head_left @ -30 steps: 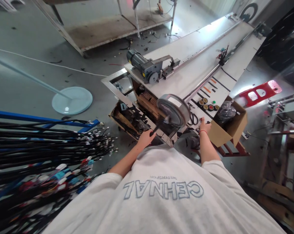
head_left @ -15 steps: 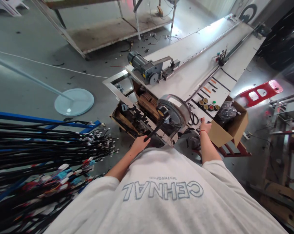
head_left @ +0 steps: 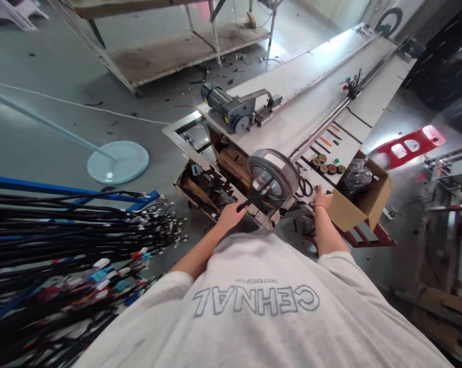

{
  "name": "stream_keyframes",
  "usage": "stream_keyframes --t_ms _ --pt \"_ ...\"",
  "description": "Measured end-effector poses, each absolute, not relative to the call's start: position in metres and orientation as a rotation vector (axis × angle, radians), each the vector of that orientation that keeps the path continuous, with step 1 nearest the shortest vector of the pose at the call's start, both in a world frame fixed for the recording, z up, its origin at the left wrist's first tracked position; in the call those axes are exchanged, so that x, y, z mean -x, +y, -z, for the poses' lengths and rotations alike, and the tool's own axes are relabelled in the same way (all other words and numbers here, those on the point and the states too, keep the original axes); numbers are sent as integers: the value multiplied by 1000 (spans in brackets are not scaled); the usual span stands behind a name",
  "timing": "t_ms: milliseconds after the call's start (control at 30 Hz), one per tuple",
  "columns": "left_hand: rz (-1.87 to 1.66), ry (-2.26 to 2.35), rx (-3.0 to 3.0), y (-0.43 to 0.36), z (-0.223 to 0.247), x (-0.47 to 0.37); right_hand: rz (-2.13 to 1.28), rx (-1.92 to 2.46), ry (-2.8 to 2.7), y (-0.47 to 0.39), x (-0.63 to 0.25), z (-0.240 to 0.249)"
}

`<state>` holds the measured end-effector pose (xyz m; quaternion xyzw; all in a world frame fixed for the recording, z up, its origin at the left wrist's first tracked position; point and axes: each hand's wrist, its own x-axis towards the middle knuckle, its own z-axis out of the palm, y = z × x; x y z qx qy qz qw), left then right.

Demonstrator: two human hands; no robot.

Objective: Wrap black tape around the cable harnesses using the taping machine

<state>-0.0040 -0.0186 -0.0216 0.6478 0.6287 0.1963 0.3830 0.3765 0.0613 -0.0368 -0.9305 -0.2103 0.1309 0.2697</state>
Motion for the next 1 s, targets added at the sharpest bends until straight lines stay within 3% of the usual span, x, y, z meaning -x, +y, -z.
stream_keyframes --t_ms 1000 --pt "-530 1427 -1515 -34 39 -11 -322 2533 -571 62 -379 45"
